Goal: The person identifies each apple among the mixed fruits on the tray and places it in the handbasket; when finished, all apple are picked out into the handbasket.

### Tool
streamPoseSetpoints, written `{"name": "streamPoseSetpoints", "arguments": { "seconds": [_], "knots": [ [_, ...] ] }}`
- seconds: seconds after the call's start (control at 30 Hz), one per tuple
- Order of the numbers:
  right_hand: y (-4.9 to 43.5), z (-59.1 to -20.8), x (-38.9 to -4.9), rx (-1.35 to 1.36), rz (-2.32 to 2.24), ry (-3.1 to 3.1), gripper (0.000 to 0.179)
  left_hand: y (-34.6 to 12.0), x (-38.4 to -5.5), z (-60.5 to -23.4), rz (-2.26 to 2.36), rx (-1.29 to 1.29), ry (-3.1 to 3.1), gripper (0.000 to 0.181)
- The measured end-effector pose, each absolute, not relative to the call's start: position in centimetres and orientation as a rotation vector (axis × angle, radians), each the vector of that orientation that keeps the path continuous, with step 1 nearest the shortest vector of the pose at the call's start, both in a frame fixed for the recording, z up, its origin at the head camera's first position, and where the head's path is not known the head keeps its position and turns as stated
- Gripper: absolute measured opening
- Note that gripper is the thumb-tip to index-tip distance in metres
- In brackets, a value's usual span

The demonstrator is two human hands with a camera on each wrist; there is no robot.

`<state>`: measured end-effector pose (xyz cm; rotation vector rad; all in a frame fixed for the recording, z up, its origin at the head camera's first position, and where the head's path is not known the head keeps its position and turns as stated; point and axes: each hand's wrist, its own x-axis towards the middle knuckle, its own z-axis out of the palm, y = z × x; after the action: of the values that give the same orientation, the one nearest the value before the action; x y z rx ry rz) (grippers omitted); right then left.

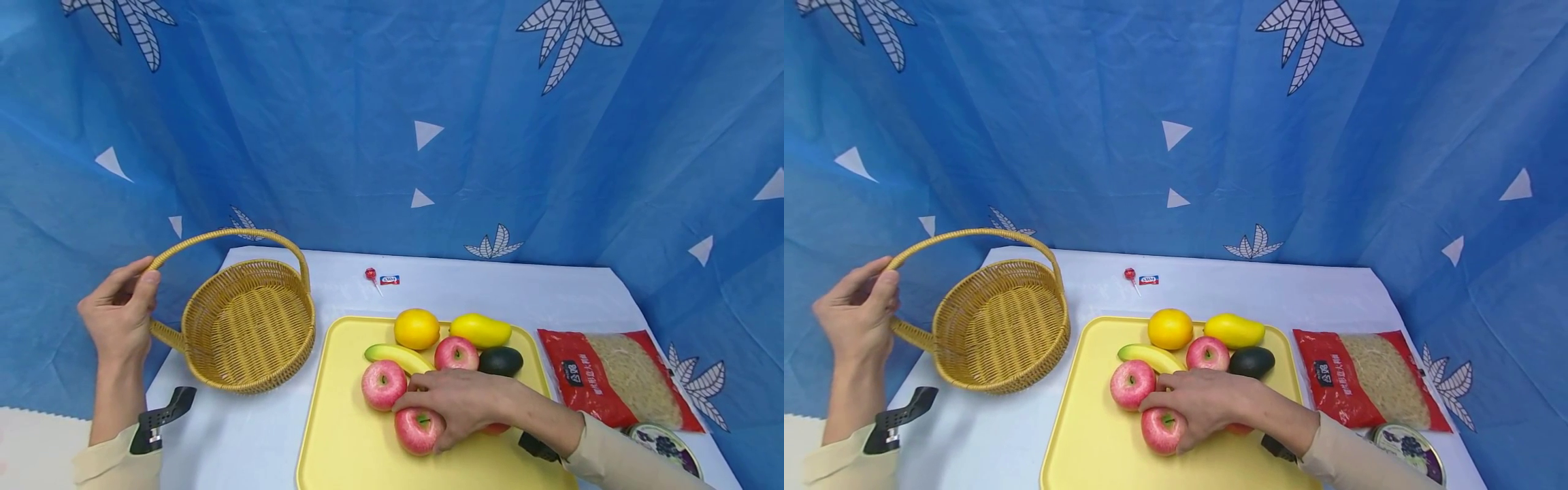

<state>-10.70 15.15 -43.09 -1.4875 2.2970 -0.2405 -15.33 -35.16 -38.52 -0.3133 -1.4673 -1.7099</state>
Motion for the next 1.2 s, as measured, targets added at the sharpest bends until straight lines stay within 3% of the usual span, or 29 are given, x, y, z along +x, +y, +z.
{"name": "streamPoseSetpoints", "arguments": {
  "seconds": [1.2],
  "knots": [
    [15.26,-42.57,-10.21,-1.541,-0.239,2.339,0.068,-34.91,-14.98,-38.40,-1.694,-0.285,-1.487,0.025]
  ]
}}
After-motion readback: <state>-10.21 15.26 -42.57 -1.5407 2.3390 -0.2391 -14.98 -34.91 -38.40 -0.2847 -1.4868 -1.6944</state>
